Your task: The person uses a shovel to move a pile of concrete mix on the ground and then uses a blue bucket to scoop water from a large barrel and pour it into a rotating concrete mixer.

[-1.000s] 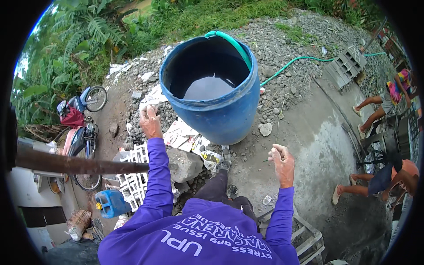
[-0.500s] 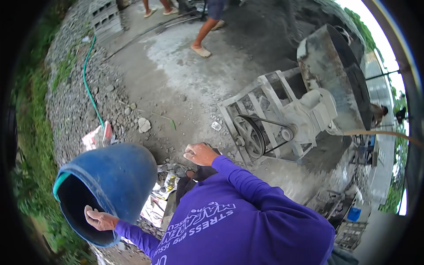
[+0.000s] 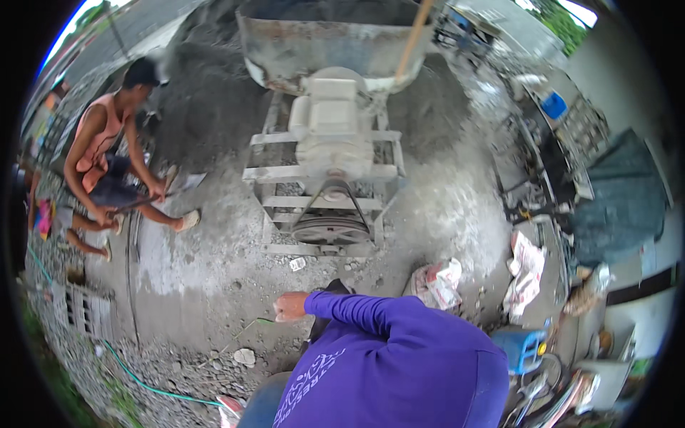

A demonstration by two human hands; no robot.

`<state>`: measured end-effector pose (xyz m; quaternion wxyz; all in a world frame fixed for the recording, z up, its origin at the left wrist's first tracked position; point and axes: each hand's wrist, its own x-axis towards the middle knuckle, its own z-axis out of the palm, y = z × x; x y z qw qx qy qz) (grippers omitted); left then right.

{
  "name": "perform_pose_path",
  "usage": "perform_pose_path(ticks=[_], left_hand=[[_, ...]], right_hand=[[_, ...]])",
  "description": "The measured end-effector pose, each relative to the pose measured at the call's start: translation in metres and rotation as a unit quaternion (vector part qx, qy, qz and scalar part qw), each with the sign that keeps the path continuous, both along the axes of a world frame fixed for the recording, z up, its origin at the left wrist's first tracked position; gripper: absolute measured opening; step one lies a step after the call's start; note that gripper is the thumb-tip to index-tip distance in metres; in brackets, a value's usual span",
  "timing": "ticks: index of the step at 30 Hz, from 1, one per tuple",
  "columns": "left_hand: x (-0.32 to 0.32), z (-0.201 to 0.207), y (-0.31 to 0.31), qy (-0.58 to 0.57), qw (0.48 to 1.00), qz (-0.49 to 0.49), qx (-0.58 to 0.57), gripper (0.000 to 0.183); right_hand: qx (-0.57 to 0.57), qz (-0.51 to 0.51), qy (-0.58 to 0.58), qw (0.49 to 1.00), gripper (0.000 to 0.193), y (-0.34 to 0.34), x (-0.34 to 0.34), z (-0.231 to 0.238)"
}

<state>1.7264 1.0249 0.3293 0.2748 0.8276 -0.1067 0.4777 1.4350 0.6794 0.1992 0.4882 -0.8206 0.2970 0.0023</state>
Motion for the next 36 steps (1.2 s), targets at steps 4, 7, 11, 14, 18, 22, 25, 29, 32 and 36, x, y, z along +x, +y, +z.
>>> perform_pose_path(ticks=[4,7,11,14,18,22,25,29,32,36], left_hand=[[0.071,-0.071,-0.071,0.232,0.947,-0.214,0.059,0.026],[0.091,-0.182,-0.120,0.563,0.727,-0.391,0.050,0.031],[0.044,-0.296,-0.134,0.695,0.580,-0.405,0.128,0.022],[-0.064,-0.323,-0.141,0.822,0.455,-0.338,0.057,0.019],[-0.184,-0.342,-0.138,0.873,0.346,-0.339,0.054,0.021],[-0.277,-0.364,-0.187,0.699,0.450,-0.465,0.306,0.022],[-0.376,-0.348,-0.263,0.637,0.404,-0.547,0.364,0.029],[-0.532,-0.298,-0.381,0.662,0.331,-0.564,0.366,0.033],[-0.652,-0.277,-0.466,0.464,0.364,-0.714,0.379,0.028],[-0.845,-0.238,-0.539,0.498,0.189,-0.750,0.393,0.024]], right_hand=[[-0.090,-0.081,0.035,0.992,0.037,0.024,-0.099,-0.052],[-0.001,-0.274,0.148,0.950,0.037,0.056,-0.191,0.004],[0.123,-0.485,0.257,0.827,0.037,0.133,-0.348,-0.046],[-0.112,-0.258,0.519,0.807,0.019,0.232,-0.443,-0.070],[0.168,-0.372,0.482,0.775,0.026,0.333,-0.505,-0.108],[0.176,-0.461,0.392,0.776,0.035,0.310,-0.492,-0.090],[0.271,-0.599,0.309,0.688,0.044,0.273,-0.517,-0.061],[0.426,-0.741,0.133,0.502,0.043,0.223,-0.616,-0.118],[0.164,-0.372,0.405,0.819,0.034,0.181,-0.721,-0.191],[0.115,-0.847,0.072,0.514,0.028,0.196,-0.833,-0.252]])
